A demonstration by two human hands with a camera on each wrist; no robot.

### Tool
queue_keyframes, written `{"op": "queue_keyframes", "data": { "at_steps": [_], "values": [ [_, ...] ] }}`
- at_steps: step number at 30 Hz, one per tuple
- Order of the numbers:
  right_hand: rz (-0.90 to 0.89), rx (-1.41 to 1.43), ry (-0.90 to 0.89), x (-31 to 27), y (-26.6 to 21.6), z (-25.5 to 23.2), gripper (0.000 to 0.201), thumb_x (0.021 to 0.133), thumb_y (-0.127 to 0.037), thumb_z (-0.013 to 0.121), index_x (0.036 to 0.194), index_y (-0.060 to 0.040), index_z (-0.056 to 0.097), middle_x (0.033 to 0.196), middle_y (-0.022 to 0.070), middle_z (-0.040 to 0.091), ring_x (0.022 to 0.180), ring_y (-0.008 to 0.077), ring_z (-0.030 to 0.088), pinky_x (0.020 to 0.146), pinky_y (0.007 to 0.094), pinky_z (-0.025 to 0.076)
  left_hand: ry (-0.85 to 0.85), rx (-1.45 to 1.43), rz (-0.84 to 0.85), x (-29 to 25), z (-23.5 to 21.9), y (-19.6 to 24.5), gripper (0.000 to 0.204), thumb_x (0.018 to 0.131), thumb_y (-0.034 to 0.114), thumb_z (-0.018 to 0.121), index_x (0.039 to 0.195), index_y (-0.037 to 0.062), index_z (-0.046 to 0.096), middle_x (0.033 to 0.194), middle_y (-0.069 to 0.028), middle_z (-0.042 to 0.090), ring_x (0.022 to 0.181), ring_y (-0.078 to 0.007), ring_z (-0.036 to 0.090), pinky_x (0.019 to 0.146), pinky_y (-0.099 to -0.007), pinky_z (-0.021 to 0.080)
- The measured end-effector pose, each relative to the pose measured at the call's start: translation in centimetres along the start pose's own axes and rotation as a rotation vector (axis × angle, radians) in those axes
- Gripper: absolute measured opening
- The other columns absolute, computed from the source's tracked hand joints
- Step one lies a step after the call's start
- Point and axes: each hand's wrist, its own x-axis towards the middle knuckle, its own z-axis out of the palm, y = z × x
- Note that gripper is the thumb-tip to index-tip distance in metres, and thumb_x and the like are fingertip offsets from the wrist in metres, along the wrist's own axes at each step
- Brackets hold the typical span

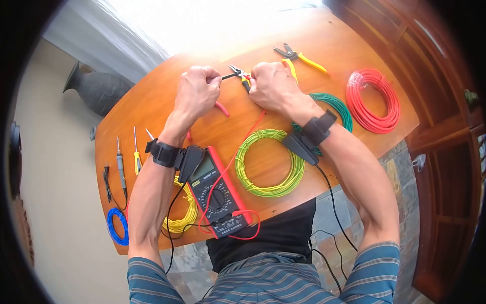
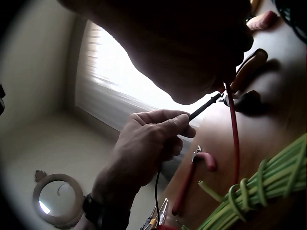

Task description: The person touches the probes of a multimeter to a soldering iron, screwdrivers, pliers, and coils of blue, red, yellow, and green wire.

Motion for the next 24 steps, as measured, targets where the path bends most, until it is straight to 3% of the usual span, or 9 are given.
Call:
{"op": "queue_keyframes", "data": {
  "at_steps": [7,9,10,13,16,18,19,21,24],
  "values": [
    [0.022,-0.064,-0.025,0.3,-0.4,0.7,0.024,0.09,-0.015,0.062,0.09,0.0042,0.075,0.088,0.0341,0.071,0.086,0.0519,0.072,0.082,0.0566,0.058,-0.045,0.072,-0.019,-0.4,-0.3,1.0,0.021,0.092,0.013,0.066,0.099,-0.0011,0.081,0.082,-0.0225,0.076,0.077,-0.0342,0.076,0.076,-0.0434,0.059],
    [0.032,-0.099,-0.075,0.1,-0.8,-0.1,0.022,0.089,-0.013,0.061,0.09,0.0046,0.075,0.088,0.0335,0.071,0.085,0.0518,0.072,0.081,0.0563,0.058,-0.069,0.074,-0.031,-0.5,-0.5,1.2,0.023,0.093,0.017,0.064,0.097,0.0019,0.08,0.09,-0.0282,0.075,0.089,-0.0487,0.074,0.084,-0.0531,0.059],
    [0.035,-0.101,-0.071,0.1,-0.5,-0.1,0.022,0.089,-0.013,0.061,0.09,0.0046,0.075,0.088,0.0335,0.071,0.085,0.0518,0.072,0.081,0.0563,0.058,-0.07,0.073,-0.026,-0.5,-0.7,1.3,0.023,0.093,0.017,0.064,0.097,0.0019,0.08,0.09,-0.0282,0.075,0.089,-0.0487,0.074,0.084,-0.0531,0.059],
    [0.038,-0.042,0.105,0.1,0.7,-0.7,0.022,0.088,-0.012,0.06,0.092,0.0048,0.074,0.088,0.0337,0.071,0.084,0.0506,0.072,0.081,0.0553,0.058,-0.045,0.081,-0.027,-0.5,-1.2,1.9,0.024,0.094,0.018,0.063,0.099,0.0025,0.08,0.089,-0.0273,0.075,0.088,-0.0474,0.074,0.084,-0.0526,0.059],
    [0.094,-0.008,0.336,0.5,2.1,-2.2,0.026,0.097,-0.018,0.063,0.096,0.0048,0.075,0.077,0.027,0.071,0.07,0.0396,0.072,0.068,0.0468,0.056,0.017,0.0,0.012,-0.3,-1.5,2.6,0.025,0.095,0.019,0.063,0.101,0.0033,0.081,0.088,-0.0263,0.075,0.087,-0.0461,0.075,0.085,-0.052,0.059],
    [0.229,0.079,0.312,0.9,2.9,-3.3,0.027,0.097,-0.02,0.062,0.096,0.0039,0.075,0.08,0.0276,0.071,0.074,0.0414,0.072,0.07,0.0479,0.056,0.044,0.009,0.072,0.2,-1.2,3.2,0.023,0.098,0.016,0.066,0.107,-0.0005,0.08,0.085,-0.0215,0.077,0.077,-0.0322,0.076,0.074,-0.0418,0.059],
    [0.365,0.168,0.286,1.1,3.3,-3.8,0.029,0.096,-0.022,0.061,0.097,0.003,0.074,0.082,0.0283,0.072,0.077,0.0431,0.072,0.073,0.0489,0.057,0.047,0.008,0.074,0.4,-1.0,3.7,0.023,0.098,0.016,0.066,0.107,-0.0005,0.08,0.085,-0.0215,0.077,0.077,-0.0322,0.076,0.074,-0.0418,0.059],
    [0.345,0.149,0.333,1.5,4.6,-3.6,0.029,0.097,-0.024,0.062,0.094,0.0031,0.073,0.077,0.0266,0.07,0.075,0.0417,0.072,0.071,0.0479,0.057,0.013,-0.025,0.088,1.0,-0.3,4.6,0.024,0.098,0.016,0.066,0.107,-0.0016,0.079,0.083,-0.0215,0.076,0.074,-0.0306,0.075,0.073,-0.0404,0.058],
    [0.309,0.029,0.343,1.8,5.5,-3.5,0.027,0.097,-0.021,0.064,0.096,0.0032,0.076,0.08,0.0211,0.075,0.073,0.0315,0.074,0.069,0.0436,0.057,-0.009,-0.112,0.097,2.0,1.4,5.4,0.025,0.098,0.017,0.066,0.107,-0.0026,0.079,0.082,-0.0215,0.076,0.072,-0.0291,0.074,0.073,-0.0393,0.057]
  ]
}}
